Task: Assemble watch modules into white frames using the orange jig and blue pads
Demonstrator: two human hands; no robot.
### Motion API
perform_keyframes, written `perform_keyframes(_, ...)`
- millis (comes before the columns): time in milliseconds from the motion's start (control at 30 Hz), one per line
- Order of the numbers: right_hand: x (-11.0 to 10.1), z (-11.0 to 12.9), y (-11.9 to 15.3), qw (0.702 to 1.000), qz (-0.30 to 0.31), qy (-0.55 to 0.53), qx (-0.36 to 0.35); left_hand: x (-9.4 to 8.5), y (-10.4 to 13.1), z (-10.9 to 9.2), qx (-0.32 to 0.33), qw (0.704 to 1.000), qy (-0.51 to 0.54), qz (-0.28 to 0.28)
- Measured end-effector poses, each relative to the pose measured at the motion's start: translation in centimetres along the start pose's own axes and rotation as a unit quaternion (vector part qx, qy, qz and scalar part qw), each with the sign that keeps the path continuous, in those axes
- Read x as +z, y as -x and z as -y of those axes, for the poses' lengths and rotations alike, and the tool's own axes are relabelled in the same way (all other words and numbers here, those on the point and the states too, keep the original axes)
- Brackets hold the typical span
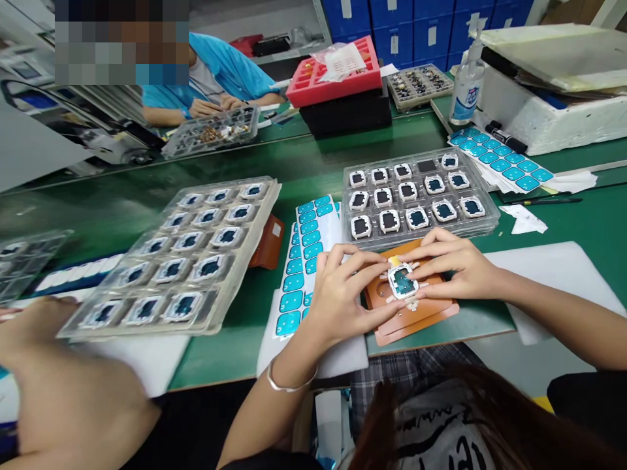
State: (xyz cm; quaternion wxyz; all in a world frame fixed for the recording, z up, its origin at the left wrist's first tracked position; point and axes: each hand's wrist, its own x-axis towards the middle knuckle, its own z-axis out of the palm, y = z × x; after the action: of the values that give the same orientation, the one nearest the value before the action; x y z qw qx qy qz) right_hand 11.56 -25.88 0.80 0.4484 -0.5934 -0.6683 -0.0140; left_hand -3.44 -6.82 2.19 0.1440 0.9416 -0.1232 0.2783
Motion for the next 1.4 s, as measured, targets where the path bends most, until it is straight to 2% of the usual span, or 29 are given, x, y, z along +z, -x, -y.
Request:
perform_keyframes(233, -0.2, -0.2, -0.3, 0.999, 0.045, 0.018, -0.008, 0.1, 0.1, 0.2, -0.028, 0.997, 0.047, 0.049)
perform_keyframes(333, -0.3, 0.0, -0.6, 0.998, 0.057, 0.015, 0.000, 0.6, 0.1, 0.2, -0.046, 0.994, 0.096, 0.018)
perform_keyframes(433, -0.2, 0.2, -0.6, 0.998, 0.051, 0.003, 0.045, 1.2, 0.0, -0.3, -0.038, 0.991, 0.128, -0.032)
perform_keyframes(467, 0.0, 0.3, -0.6, 0.997, 0.043, -0.009, 0.065, 1.4, 0.0, -0.4, -0.026, 0.991, 0.124, -0.033)
perform_keyframes(533, 0.2, 0.2, -0.5, 0.992, 0.023, -0.067, 0.103, 1.4, -0.2, -0.4, 0.002, 0.994, 0.108, 0.002)
perform_keyframes(600, 0.3, 0.0, -0.3, 0.975, 0.015, -0.167, 0.149, 0.8, -0.2, 0.3, 0.013, 0.995, 0.092, 0.040)
perform_keyframes(633, 0.3, -0.2, -0.2, 0.959, 0.017, -0.223, 0.176, 0.3, -0.2, 1.0, 0.003, 0.996, 0.084, 0.040)
perform_keyframes(700, 0.0, -0.6, -0.2, 0.916, 0.028, -0.328, 0.228, -1.0, 0.2, 3.1, -0.051, 0.997, 0.057, 0.004)
perform_keyframes(767, -0.3, -1.0, -0.2, 0.870, 0.031, -0.410, 0.271, -2.2, 0.9, 5.6, -0.142, 0.990, 0.011, -0.010)
perform_keyframes(800, -0.5, -1.1, -0.2, 0.848, 0.027, -0.445, 0.286, -2.7, 1.2, 6.9, -0.194, 0.981, -0.010, 0.015)
perform_keyframes(833, -0.6, -1.2, -0.2, 0.828, 0.022, -0.475, 0.299, -3.0, 1.6, 7.9, -0.249, 0.966, -0.030, 0.068)
perform_keyframes(867, -0.7, -1.3, -0.2, 0.810, 0.016, -0.499, 0.308, -3.1, 1.9, 8.8, -0.312, 0.939, -0.055, 0.133)
perform_keyframes(933, -0.9, -1.3, -0.2, 0.787, 0.009, -0.529, 0.317, -3.1, 2.2, 9.8, -0.418, 0.868, -0.095, 0.251)
perform_keyframes(1000, -1.1, -1.4, -0.2, 0.782, 0.013, -0.535, 0.319, -2.8, 2.1, 10.1, -0.473, 0.816, -0.118, 0.311)
perform_keyframes(1067, -1.6, -1.6, -0.3, 0.801, 0.019, -0.508, 0.316, -2.5, 1.8, 10.1, -0.476, 0.808, -0.119, 0.327)
perform_keyframes(1133, -2.6, -2.4, -0.8, 0.856, 0.018, -0.412, 0.313, -2.4, 1.5, 10.1, -0.470, 0.810, -0.112, 0.332)
perform_keyframes(1200, -4.1, -3.7, -1.6, 0.925, 0.013, -0.229, 0.303, -2.4, 1.3, 10.2, -0.469, 0.811, -0.101, 0.334)
perform_keyframes(1233, -5.0, -4.6, -2.2, 0.949, 0.013, -0.115, 0.292, -2.4, 1.2, 10.3, -0.469, 0.811, -0.095, 0.335)
perform_keyframes(1267, -5.9, -5.6, -2.9, 0.960, 0.018, 0.000, 0.278, -2.4, 1.2, 10.3, -0.469, 0.812, -0.089, 0.336)
perform_keyframes(1333, -7.5, -8.0, -4.6, 0.945, 0.048, 0.204, 0.252, -2.3, 1.1, 10.5, -0.470, 0.812, -0.080, 0.336)
perform_keyframes(1400, -8.7, -10.4, -6.2, 0.904, 0.082, 0.343, 0.240, -2.2, 1.1, 10.7, -0.475, 0.811, -0.075, 0.332)
